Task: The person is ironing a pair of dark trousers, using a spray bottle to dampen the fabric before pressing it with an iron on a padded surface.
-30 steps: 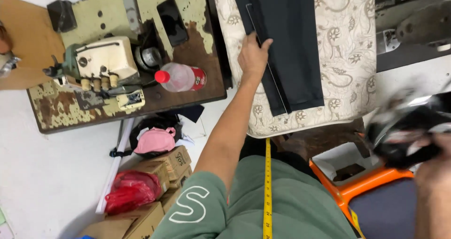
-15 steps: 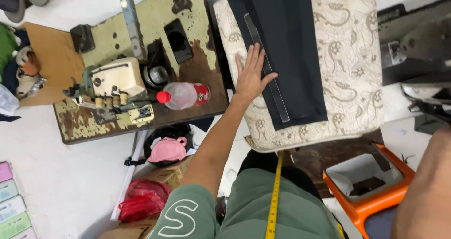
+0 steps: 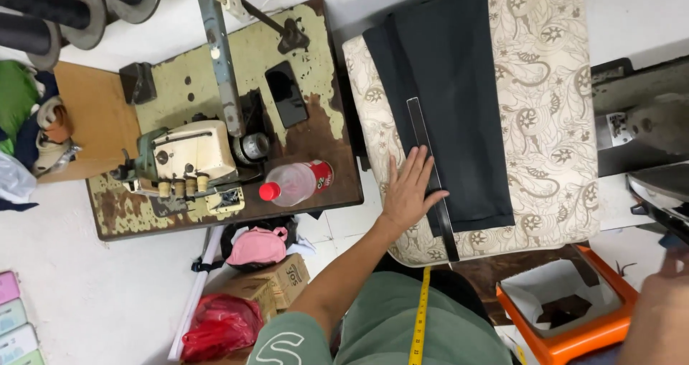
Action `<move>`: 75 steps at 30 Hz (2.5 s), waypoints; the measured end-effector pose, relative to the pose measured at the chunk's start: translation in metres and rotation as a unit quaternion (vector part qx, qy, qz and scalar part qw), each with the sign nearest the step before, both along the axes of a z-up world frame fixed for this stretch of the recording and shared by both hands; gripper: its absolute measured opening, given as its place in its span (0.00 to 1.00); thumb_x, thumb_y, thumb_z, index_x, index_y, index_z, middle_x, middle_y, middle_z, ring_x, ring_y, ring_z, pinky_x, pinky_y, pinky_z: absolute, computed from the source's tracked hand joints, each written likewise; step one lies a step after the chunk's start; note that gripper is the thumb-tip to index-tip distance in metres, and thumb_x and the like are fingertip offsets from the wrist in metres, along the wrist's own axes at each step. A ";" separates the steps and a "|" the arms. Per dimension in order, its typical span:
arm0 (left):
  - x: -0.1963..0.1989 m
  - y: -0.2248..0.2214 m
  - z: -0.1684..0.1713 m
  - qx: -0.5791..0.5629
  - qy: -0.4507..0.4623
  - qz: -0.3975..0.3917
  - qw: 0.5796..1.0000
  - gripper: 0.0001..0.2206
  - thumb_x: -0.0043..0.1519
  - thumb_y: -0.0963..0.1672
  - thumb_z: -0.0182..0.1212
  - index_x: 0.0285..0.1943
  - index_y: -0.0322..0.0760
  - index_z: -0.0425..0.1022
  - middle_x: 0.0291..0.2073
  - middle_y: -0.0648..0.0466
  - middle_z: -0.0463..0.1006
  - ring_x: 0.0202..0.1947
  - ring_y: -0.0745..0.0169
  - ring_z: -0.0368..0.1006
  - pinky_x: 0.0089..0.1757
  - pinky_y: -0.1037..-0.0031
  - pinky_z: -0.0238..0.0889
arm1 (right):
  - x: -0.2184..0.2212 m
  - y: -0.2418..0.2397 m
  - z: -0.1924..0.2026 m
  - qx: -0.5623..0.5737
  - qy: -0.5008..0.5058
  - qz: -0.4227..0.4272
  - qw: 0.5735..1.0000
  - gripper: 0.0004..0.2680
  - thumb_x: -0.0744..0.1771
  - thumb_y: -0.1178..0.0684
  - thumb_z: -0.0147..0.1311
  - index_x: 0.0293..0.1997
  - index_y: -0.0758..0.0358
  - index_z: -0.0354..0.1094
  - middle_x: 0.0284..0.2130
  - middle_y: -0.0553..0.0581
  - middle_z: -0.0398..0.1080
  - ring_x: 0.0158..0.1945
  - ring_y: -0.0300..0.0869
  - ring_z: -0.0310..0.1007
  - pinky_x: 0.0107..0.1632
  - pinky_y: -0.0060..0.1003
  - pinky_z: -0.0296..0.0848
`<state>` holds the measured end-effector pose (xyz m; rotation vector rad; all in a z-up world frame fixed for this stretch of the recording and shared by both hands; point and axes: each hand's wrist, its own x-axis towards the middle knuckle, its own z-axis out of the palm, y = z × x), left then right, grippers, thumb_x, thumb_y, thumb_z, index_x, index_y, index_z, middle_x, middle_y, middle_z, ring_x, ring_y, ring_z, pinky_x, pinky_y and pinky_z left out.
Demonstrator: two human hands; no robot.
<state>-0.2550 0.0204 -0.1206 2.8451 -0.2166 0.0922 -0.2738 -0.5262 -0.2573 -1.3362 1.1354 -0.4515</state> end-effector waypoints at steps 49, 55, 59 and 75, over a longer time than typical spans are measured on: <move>0.199 -0.013 -0.032 -0.059 -0.091 0.046 0.993 0.32 0.65 0.55 0.51 0.72 0.30 0.62 0.74 0.34 0.57 0.75 0.31 0.50 0.68 0.41 0.38 | 0.071 0.438 0.076 -0.512 -0.134 0.556 0.641 0.11 0.69 0.50 0.42 0.52 0.58 0.69 0.43 0.59 0.67 0.38 0.52 0.69 0.41 0.47 0.65; 0.183 -0.006 -0.017 -0.226 -0.190 0.074 0.953 0.22 0.69 0.50 0.53 0.68 0.31 0.69 0.74 0.36 0.59 0.73 0.35 0.57 0.67 0.45 0.45 | 0.074 0.442 0.107 -0.496 -0.091 0.512 0.696 0.15 0.68 0.51 0.55 0.60 0.64 0.69 0.43 0.62 0.69 0.42 0.54 0.73 0.45 0.45 0.69; 0.125 0.017 0.005 -0.319 -0.185 0.147 0.918 0.15 0.70 0.41 0.54 0.65 0.30 0.71 0.69 0.38 0.64 0.68 0.38 0.63 0.65 0.48 0.52 | 0.062 0.449 0.125 -0.459 0.068 0.509 0.725 0.11 0.66 0.53 0.58 0.52 0.61 0.70 0.35 0.60 0.69 0.39 0.55 0.72 0.43 0.49 0.69; -0.049 -0.017 0.028 -0.290 0.337 0.286 0.849 0.25 0.63 0.58 0.56 0.54 0.37 0.80 0.36 0.52 0.84 0.37 0.51 0.80 0.34 0.63 0.71 | 0.117 0.288 0.138 -0.490 0.072 0.539 0.681 0.10 0.74 0.51 0.50 0.40 0.65 0.72 0.28 0.61 0.72 0.28 0.50 0.74 0.28 0.43 0.72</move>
